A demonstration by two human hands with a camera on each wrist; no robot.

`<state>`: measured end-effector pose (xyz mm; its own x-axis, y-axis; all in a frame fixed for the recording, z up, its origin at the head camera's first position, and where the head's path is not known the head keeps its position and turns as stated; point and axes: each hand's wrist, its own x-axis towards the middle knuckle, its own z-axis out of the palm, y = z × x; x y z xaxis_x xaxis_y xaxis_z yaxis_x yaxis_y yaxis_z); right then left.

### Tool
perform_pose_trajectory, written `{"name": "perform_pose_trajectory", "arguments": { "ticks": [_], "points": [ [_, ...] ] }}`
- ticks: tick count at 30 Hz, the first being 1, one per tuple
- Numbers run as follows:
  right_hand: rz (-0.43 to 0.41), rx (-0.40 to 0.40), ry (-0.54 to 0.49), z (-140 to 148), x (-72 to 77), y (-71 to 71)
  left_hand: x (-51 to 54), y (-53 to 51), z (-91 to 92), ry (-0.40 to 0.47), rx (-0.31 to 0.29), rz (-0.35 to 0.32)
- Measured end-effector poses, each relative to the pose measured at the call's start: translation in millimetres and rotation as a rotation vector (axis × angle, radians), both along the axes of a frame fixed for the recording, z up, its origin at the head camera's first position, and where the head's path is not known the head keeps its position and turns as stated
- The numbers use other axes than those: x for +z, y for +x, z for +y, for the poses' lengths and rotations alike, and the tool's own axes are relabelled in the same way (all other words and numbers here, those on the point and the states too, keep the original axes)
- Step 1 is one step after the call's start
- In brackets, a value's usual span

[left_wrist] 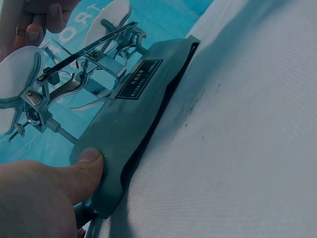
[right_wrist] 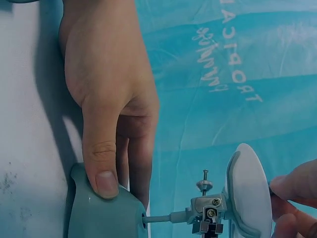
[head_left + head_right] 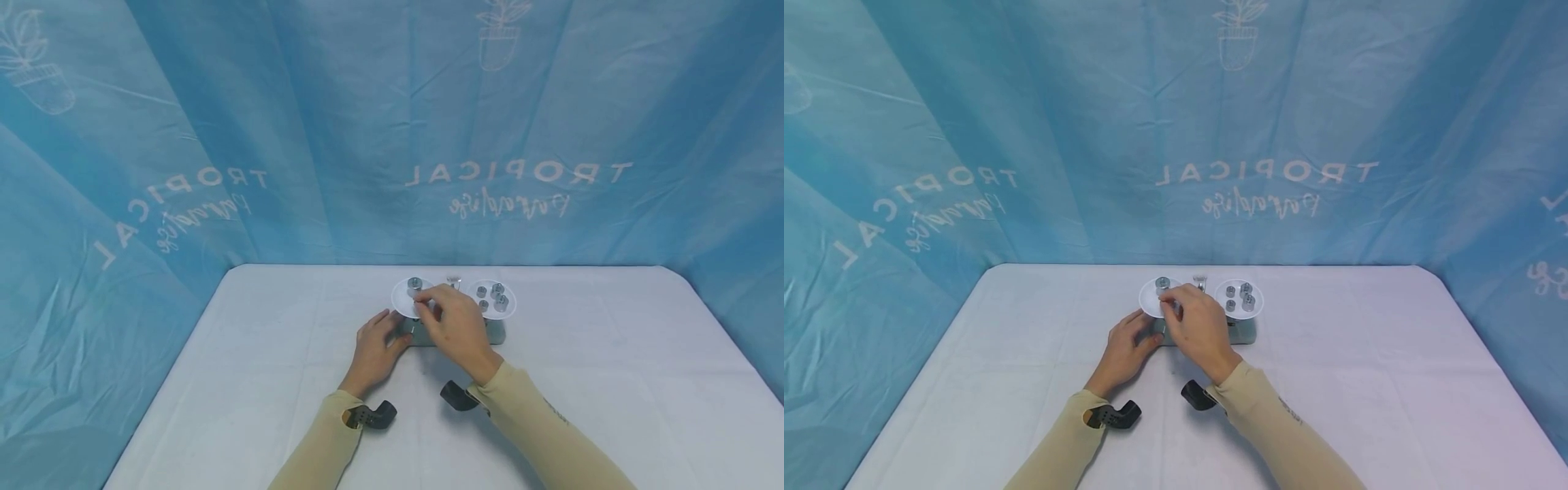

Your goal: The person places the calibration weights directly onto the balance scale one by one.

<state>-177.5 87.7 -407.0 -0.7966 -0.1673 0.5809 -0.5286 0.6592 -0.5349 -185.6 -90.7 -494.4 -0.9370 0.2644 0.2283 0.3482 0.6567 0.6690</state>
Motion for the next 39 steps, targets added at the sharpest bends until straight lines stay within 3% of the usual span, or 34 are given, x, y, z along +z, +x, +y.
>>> {"name": "perform_pose_trajectory", "arguments": {
  "ticks": [18,39],
  "points": [
    [-0.044,-0.015,0.127,-5.3,6.5,-4.2,1.2,0.1,0.8,0.025,0.0,0.004],
    [-0.059,-0.021,0.151,-6.5,7.8,-4.8,2.5,0.9,0.7,0.03,-0.002,0.016]
  ]
}}
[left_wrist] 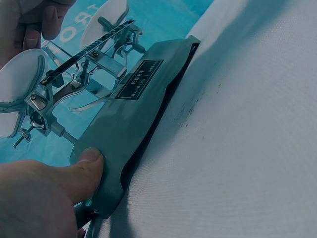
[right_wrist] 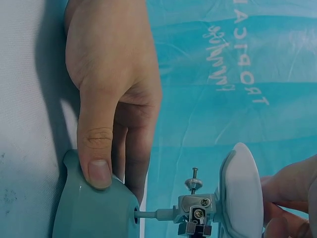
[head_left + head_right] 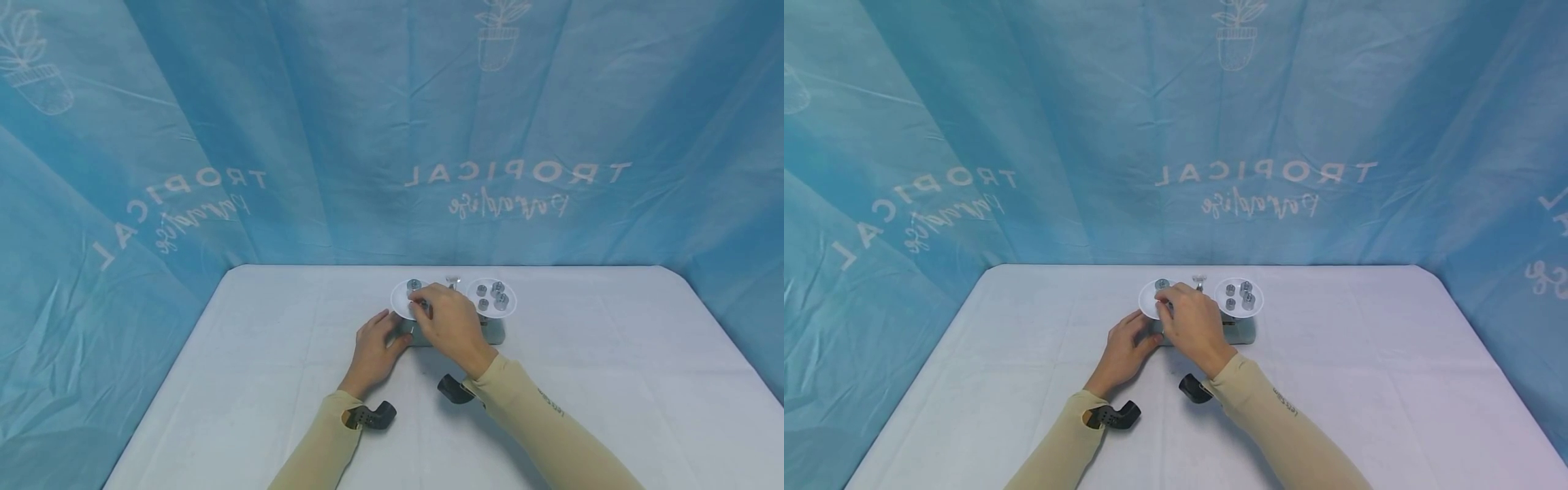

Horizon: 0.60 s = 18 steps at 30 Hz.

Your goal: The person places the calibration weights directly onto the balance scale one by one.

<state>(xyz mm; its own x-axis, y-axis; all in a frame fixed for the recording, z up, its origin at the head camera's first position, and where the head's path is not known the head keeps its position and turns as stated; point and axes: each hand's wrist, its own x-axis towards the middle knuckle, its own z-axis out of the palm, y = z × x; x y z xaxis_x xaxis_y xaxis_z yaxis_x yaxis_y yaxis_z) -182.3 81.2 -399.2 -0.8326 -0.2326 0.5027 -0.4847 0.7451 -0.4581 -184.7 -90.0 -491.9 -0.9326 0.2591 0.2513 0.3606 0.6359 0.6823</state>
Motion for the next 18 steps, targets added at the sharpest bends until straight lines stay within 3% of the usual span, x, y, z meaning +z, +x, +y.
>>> {"name": "perform_pose_trajectory", "arguments": {
  "ticks": [18],
  "points": [
    [0.023,-0.002,-0.027,3.8,-1.0,1.1,-0.1,0.3,-0.4,-0.002,-0.004,0.002]
  ]
}}
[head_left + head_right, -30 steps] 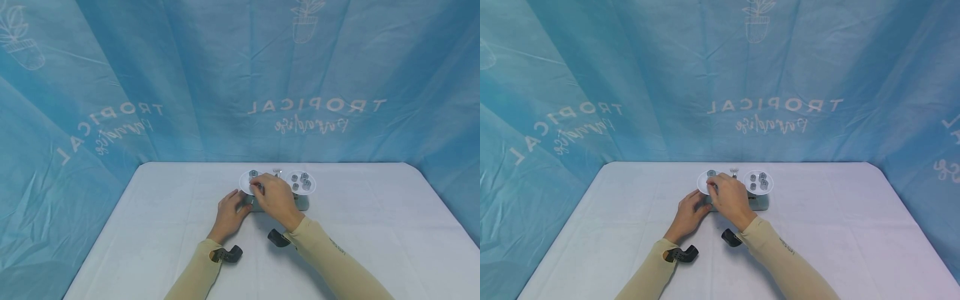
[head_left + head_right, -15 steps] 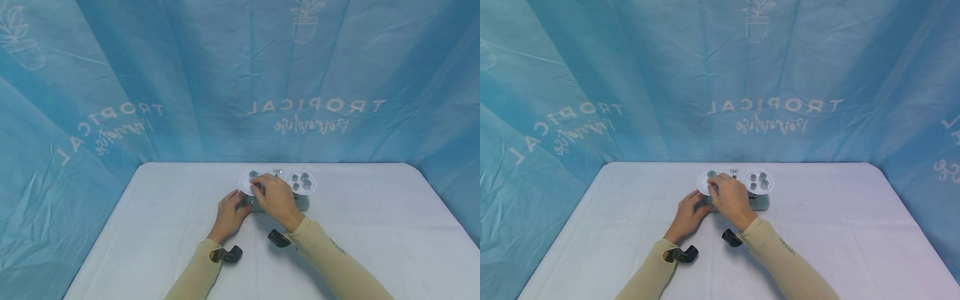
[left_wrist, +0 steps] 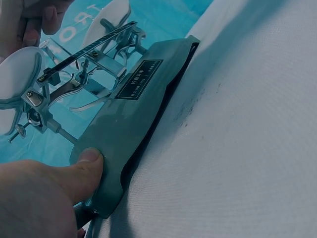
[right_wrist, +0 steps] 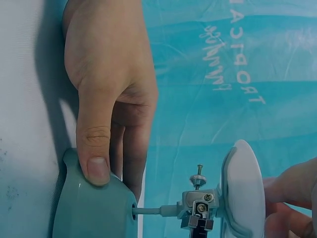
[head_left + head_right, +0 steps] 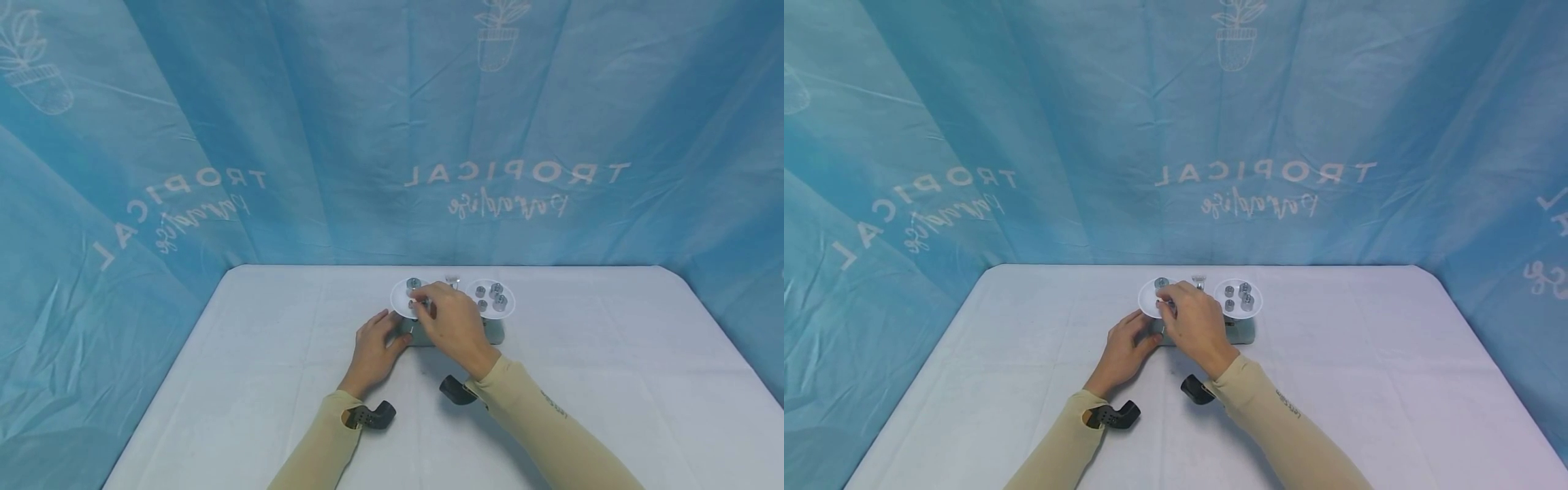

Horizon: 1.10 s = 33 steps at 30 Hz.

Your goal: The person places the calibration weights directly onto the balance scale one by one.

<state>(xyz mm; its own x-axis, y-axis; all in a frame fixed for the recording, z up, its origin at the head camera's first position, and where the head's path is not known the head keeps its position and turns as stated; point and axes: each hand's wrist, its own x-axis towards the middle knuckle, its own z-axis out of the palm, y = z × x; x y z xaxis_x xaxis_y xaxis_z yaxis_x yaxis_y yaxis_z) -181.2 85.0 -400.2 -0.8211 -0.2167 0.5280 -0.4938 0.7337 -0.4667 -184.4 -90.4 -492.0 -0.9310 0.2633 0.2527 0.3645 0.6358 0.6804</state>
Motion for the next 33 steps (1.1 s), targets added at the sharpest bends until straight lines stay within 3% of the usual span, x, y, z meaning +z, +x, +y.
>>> {"name": "perform_pose_trajectory", "arguments": {
  "ticks": [15,26,30,33],
  "points": [
    [0.016,0.034,-0.066,15.3,-4.4,9.3,0.3,-0.3,0.0,-0.002,-0.006,-0.002],
    [-0.032,0.008,-0.059,43.2,-11.9,22.2,1.2,-3.1,0.2,0.008,-0.006,0.005],
    [-0.032,-0.011,-0.043,57.5,-13.6,26.5,2.5,-6.7,-3.0,0.034,-0.012,-0.07],
    [-0.011,-0.025,-0.034,70.2,-14.7,30.3,6.1,-8.4,-9.6,0.086,-0.011,-0.166]
  ]
}}
